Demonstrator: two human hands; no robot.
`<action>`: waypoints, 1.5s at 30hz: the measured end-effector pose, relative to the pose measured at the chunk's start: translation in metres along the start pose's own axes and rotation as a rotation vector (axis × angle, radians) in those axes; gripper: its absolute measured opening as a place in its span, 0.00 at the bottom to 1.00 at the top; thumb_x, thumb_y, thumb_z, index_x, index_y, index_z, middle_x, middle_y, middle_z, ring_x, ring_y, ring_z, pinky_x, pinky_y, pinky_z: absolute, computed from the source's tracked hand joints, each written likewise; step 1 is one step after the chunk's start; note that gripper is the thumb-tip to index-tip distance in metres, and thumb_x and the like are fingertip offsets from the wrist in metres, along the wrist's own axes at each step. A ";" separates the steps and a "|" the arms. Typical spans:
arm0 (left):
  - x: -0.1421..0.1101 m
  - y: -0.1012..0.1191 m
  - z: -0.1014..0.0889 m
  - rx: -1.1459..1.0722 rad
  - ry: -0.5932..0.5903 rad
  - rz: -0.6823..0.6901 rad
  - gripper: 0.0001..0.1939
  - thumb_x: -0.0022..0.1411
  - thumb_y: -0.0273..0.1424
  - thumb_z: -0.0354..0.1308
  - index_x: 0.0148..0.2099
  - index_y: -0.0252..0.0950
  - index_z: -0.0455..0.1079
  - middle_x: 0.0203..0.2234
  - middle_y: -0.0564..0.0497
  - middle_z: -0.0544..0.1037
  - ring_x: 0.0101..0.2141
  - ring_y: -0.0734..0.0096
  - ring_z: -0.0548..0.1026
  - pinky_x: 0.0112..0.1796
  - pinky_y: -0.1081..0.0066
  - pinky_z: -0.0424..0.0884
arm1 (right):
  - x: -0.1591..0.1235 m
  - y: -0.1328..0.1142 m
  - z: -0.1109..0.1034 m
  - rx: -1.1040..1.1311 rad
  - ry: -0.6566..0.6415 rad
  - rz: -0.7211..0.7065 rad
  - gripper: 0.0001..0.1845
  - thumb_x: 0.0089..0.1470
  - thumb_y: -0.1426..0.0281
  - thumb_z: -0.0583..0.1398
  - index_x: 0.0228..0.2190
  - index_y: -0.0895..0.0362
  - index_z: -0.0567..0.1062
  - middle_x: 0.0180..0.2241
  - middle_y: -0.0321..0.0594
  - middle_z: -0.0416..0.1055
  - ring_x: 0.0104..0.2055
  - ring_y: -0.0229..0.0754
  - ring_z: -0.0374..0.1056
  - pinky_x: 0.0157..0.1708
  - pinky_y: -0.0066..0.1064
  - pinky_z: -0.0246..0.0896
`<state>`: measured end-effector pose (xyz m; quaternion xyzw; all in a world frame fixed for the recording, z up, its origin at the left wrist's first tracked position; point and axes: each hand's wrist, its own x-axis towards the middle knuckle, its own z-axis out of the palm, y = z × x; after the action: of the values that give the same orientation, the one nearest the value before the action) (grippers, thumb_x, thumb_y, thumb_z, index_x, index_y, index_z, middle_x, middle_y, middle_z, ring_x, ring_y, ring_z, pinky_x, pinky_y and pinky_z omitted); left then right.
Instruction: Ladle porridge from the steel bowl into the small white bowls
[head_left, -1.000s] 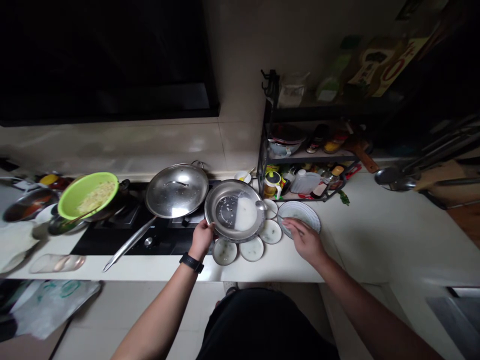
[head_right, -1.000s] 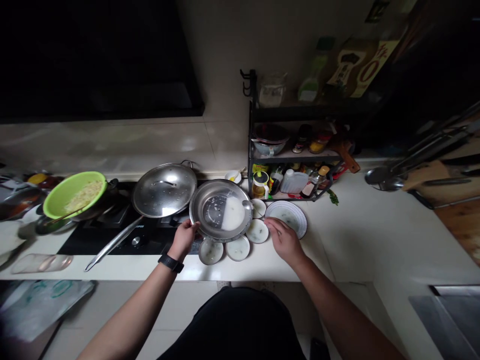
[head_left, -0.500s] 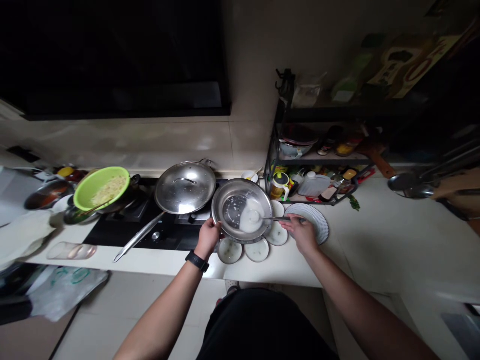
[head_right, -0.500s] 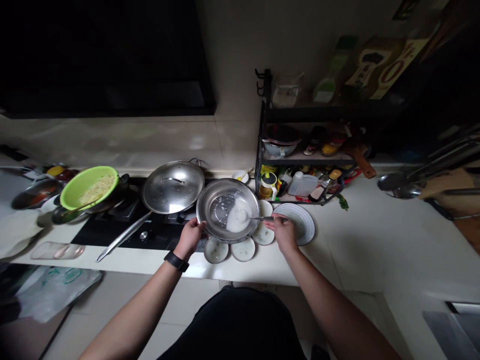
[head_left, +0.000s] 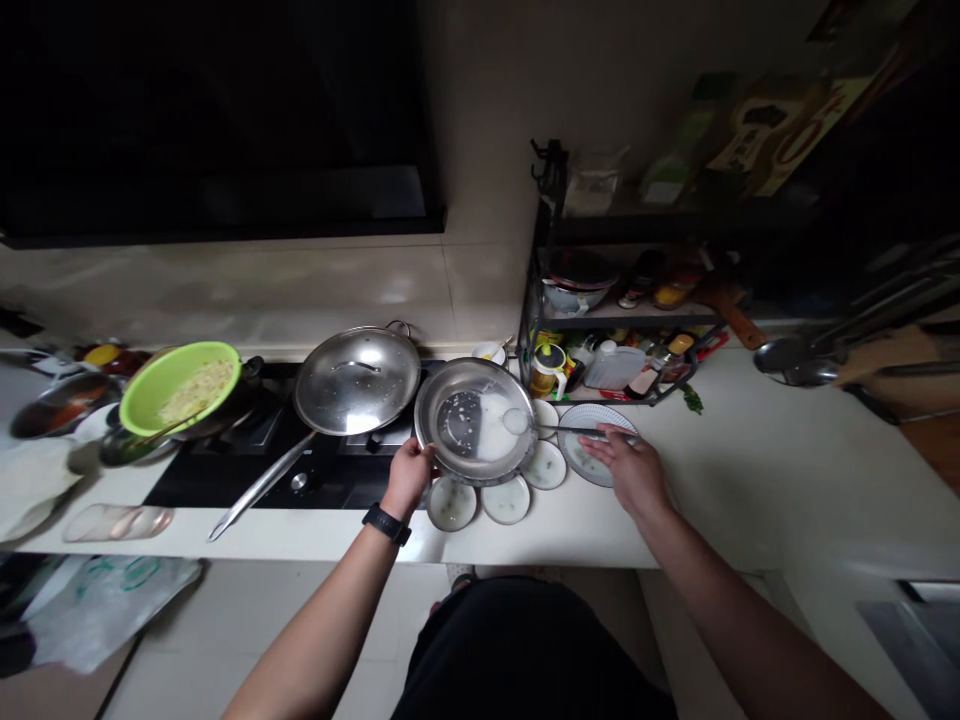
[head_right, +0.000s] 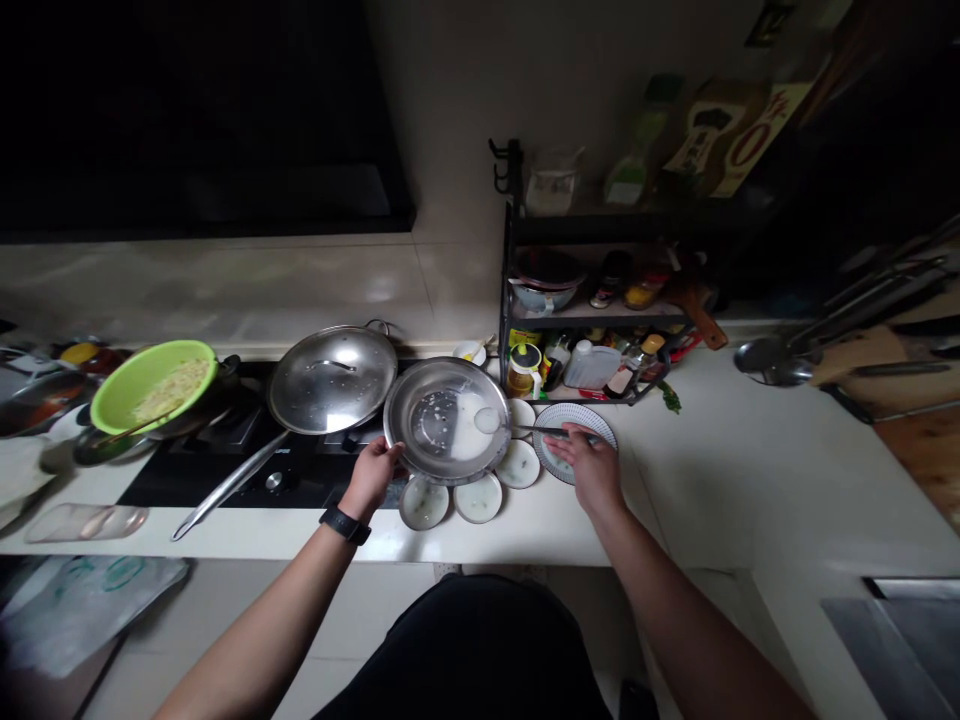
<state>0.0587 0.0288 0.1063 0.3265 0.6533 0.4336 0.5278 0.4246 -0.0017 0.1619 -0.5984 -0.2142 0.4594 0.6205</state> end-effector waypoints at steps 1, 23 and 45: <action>0.000 0.000 0.000 -0.005 -0.001 -0.002 0.20 0.50 0.44 0.72 0.36 0.37 0.69 0.26 0.52 0.77 0.26 0.68 0.77 0.28 0.68 0.77 | 0.000 -0.004 -0.007 0.003 0.015 -0.015 0.24 0.45 0.55 0.78 0.34 0.57 0.79 0.28 0.42 0.82 0.32 0.52 0.84 0.38 0.40 0.83; -0.004 0.007 0.008 0.000 0.019 -0.008 0.21 0.48 0.44 0.71 0.33 0.37 0.67 0.23 0.56 0.75 0.24 0.71 0.75 0.27 0.69 0.76 | -0.006 -0.012 -0.102 -0.975 -0.274 -0.751 0.16 0.63 0.56 0.60 0.42 0.49 0.85 0.50 0.47 0.84 0.52 0.55 0.81 0.59 0.49 0.75; -0.011 0.011 0.001 -0.021 -0.011 -0.033 0.21 0.50 0.42 0.72 0.31 0.40 0.63 0.21 0.56 0.73 0.23 0.70 0.74 0.27 0.69 0.76 | 0.017 0.031 0.037 -0.114 -0.121 0.018 0.17 0.55 0.54 0.70 0.35 0.54 0.76 0.27 0.46 0.83 0.35 0.54 0.85 0.40 0.43 0.83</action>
<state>0.0615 0.0236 0.1209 0.3126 0.6512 0.4298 0.5418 0.3931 0.0282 0.1347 -0.6058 -0.2719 0.4874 0.5670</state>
